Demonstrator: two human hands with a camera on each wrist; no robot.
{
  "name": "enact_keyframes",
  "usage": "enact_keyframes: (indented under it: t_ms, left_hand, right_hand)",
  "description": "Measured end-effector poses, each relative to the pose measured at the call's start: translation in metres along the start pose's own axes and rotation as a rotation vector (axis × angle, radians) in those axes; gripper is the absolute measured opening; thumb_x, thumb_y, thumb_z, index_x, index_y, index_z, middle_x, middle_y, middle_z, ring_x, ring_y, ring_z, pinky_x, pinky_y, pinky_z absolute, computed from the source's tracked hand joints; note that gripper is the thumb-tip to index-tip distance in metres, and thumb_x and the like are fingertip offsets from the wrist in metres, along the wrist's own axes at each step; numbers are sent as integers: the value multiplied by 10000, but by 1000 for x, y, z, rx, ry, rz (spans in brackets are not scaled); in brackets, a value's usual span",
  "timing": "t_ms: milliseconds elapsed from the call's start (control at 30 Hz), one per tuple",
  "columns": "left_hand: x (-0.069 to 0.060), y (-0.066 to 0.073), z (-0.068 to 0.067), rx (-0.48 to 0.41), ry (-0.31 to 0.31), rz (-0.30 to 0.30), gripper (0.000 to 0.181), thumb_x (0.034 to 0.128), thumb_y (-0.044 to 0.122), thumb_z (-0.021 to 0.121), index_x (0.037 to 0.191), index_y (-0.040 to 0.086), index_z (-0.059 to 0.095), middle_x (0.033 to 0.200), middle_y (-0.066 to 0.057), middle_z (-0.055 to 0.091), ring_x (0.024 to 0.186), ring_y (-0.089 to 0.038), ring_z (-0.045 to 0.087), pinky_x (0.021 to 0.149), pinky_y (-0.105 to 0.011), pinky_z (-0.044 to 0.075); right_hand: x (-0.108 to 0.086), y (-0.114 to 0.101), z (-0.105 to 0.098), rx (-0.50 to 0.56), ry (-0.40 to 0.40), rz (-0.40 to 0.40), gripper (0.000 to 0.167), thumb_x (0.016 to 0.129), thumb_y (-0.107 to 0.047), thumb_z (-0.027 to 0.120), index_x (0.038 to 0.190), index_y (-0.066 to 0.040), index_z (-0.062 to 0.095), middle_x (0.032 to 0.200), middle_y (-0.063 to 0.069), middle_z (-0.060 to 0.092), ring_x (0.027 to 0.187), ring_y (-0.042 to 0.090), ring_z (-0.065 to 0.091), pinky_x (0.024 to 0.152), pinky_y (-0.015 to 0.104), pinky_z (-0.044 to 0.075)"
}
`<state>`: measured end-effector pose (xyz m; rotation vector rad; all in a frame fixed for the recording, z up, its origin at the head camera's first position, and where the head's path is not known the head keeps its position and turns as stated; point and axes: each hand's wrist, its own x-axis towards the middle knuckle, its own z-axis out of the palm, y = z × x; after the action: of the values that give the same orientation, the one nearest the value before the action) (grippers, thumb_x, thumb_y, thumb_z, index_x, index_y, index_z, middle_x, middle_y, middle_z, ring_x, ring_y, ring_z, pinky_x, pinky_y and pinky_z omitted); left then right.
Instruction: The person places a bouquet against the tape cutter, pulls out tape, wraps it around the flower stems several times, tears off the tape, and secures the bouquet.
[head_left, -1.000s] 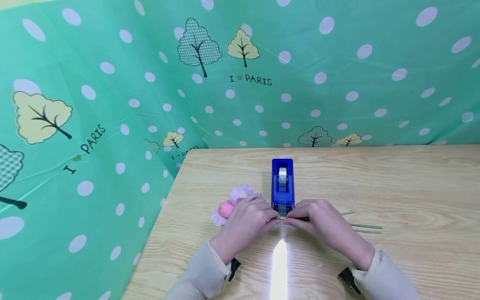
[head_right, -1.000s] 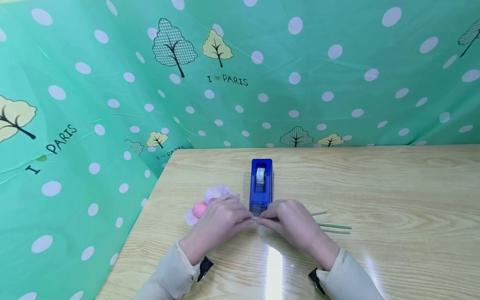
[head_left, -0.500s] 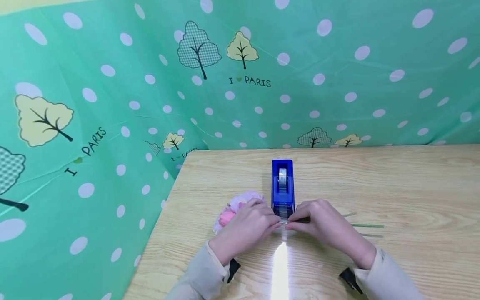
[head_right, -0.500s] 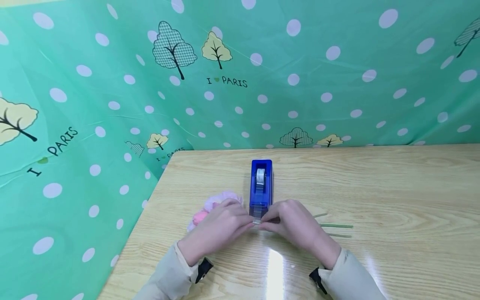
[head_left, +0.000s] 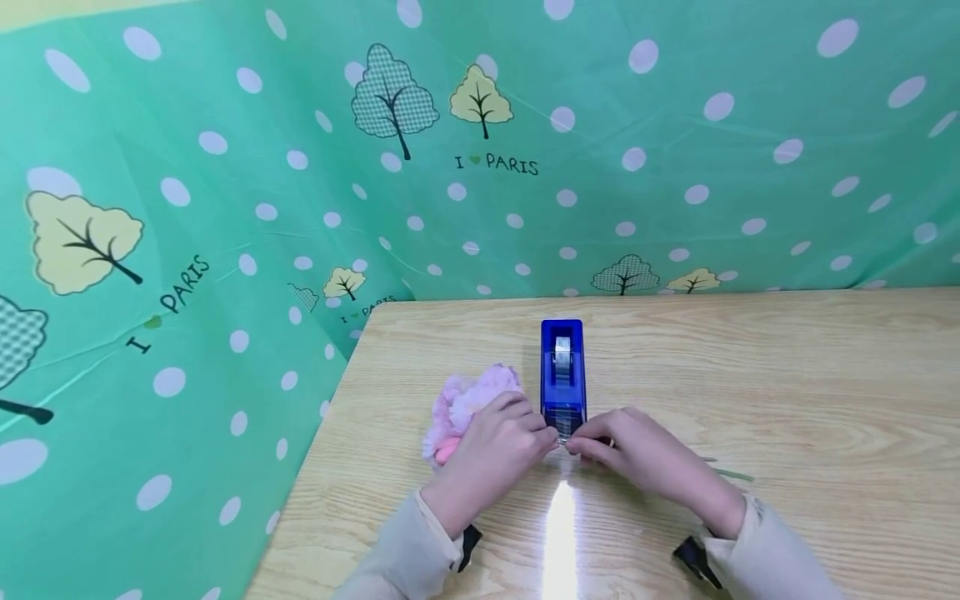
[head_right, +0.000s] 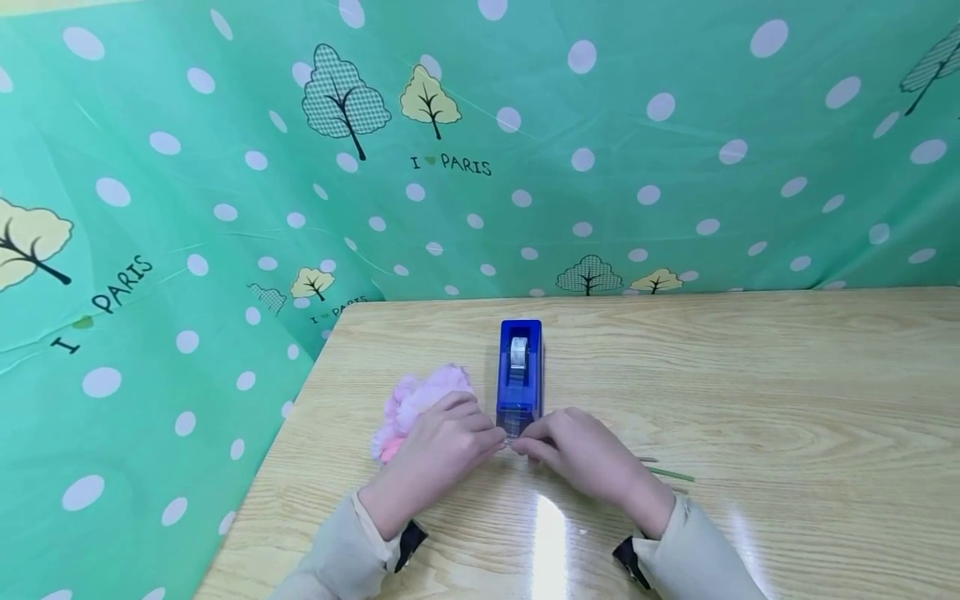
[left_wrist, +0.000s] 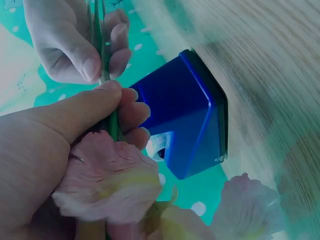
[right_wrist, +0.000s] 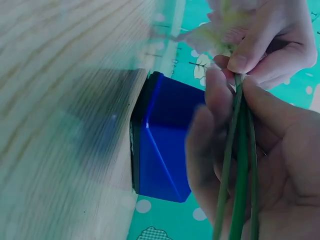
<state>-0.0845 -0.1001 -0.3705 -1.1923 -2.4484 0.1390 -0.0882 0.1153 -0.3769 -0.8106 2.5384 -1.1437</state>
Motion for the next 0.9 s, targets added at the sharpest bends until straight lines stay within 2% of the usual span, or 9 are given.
enact_keyframes:
  t_ms: [133,267,367,467,600,733,833,900]
  left_hand:
    - [-1,2,-1,11,-11,-16,49,895,259,729,859,257,761,848,136,735,813,-48,663,940,-251,490]
    - [-2,3,-3,0,-27,-17,16,871,246,759,855,245,759,811,127,726,734,-35,623,801,-199,508]
    - [-2,3,-5,-18,-29,-17,32,862,262,772,843,239,759,771,129,712,651,-26,551,654,-153,470]
    - [-2,3,-5,-79,-35,-48,74,874,298,761,848,229,765,756,128,704,627,-20,539,593,-137,460]
    - [-3,3,-5,-208,-73,-111,149,929,340,697,898,217,774,798,119,720,678,-23,606,630,-155,507]
    - [-3,1,-5,-299,-161,-150,184,977,330,630,973,213,771,860,109,738,732,-28,643,709,-182,536]
    - [-3,0,-5,-305,-216,-161,171,980,318,625,982,227,770,843,108,740,715,-25,642,738,-200,539]
    - [-2,0,-5,-264,-223,-143,162,970,332,631,966,250,770,841,119,744,727,-16,659,832,-234,544]
  right_hand:
    - [1,0,1,-45,54,-17,128,940,-231,682,915,-173,793,819,-104,726,709,-4,614,641,202,534]
    - [1,0,2,-70,95,-65,92,900,-212,729,929,-166,803,895,-77,758,801,18,682,706,220,574]
    - [0,-1,2,-76,108,-84,75,880,-195,750,919,-165,806,898,-66,763,817,38,698,721,231,583]
    - [0,-1,3,-86,112,-85,70,865,-190,763,914,-162,807,894,-58,764,814,46,701,718,235,585]
    - [-1,-2,3,-94,113,-76,88,848,-207,779,920,-165,805,894,-52,768,816,60,708,730,234,589]
    - [-1,0,3,-97,107,-87,115,841,-227,783,939,-168,800,909,-41,770,822,71,712,733,234,589]
    - [0,2,3,-86,89,-82,128,841,-245,786,949,-178,799,925,-51,768,821,49,699,724,230,579]
    - [0,3,4,-58,67,-65,125,852,-269,779,945,-187,798,914,-76,762,789,20,675,698,217,564]
